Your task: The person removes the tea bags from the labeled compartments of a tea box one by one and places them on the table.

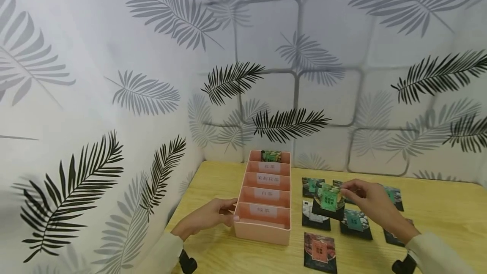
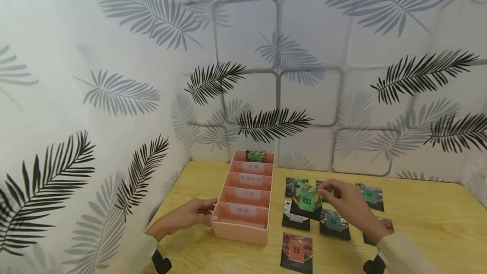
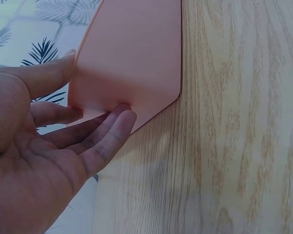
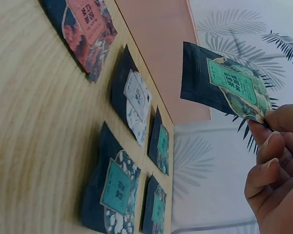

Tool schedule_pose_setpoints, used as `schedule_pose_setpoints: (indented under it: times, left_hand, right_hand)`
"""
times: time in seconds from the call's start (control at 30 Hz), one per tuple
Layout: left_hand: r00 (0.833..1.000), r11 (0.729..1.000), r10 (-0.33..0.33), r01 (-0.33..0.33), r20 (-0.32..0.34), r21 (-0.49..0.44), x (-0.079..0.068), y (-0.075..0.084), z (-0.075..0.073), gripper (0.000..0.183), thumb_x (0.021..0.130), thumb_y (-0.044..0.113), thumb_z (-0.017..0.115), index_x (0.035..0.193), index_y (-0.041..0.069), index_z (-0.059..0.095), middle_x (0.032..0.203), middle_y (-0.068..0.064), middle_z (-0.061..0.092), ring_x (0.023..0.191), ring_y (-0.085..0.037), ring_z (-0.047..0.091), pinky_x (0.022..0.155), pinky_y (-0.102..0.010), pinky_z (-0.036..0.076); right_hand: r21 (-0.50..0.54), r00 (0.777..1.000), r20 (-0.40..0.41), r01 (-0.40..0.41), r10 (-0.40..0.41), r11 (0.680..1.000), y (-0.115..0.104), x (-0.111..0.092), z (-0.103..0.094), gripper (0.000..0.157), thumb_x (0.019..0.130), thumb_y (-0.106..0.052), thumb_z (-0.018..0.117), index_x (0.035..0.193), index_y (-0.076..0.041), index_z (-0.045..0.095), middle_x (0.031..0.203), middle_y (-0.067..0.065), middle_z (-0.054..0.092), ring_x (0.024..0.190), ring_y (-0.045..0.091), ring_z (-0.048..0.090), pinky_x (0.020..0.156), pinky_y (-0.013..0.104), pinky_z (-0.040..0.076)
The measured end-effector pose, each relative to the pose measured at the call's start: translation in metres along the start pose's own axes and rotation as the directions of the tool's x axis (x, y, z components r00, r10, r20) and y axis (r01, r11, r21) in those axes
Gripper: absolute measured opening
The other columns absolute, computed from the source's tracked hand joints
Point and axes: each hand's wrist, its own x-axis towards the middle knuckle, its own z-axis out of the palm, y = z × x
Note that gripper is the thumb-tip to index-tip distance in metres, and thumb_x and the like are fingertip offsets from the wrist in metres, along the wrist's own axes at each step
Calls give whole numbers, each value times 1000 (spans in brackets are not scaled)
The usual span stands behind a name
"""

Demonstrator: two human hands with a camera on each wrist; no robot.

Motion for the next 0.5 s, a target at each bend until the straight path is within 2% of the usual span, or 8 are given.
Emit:
schedule_pose_setpoints:
  times: [0.23, 0.37, 0.5]
  left_hand:
    - [1000, 1000, -2, 2, 7, -1, -1, 3, -1, 70, 105, 22, 63, 162, 4, 27, 145, -15, 56, 119, -23, 63, 99, -51, 52]
    - [1000, 1000, 9, -8, 11, -3, -1, 4, -1, 68, 105, 21, 63, 162, 4, 29, 144, -15, 57, 119, -24, 63, 98, -51, 53]
    - [1000, 1000, 5, -5, 5, -5, -1, 2, 0, 65, 106, 18, 62, 162, 4, 30, 143, -15, 58, 118, -23, 63, 97, -49, 54]
  right_hand:
    - [-46, 1000, -8, -22, 22, 999, 6, -14, -4, 26, 103, -36, 65, 110, -12, 74, 87, -5, 69, 61, 10, 55, 53, 29, 42]
    - [-33, 998, 0, -60, 60, 998, 9, -24, -7, 28, 103, -38, 65, 112, -12, 73, 83, -4, 69, 55, 13, 50, 49, 30, 40]
    - [-8, 995, 29, -100, 101, 995, 13, -33, -10, 30, 104, -39, 63, 115, -13, 72, 82, -2, 70, 52, 14, 48, 47, 31, 43]
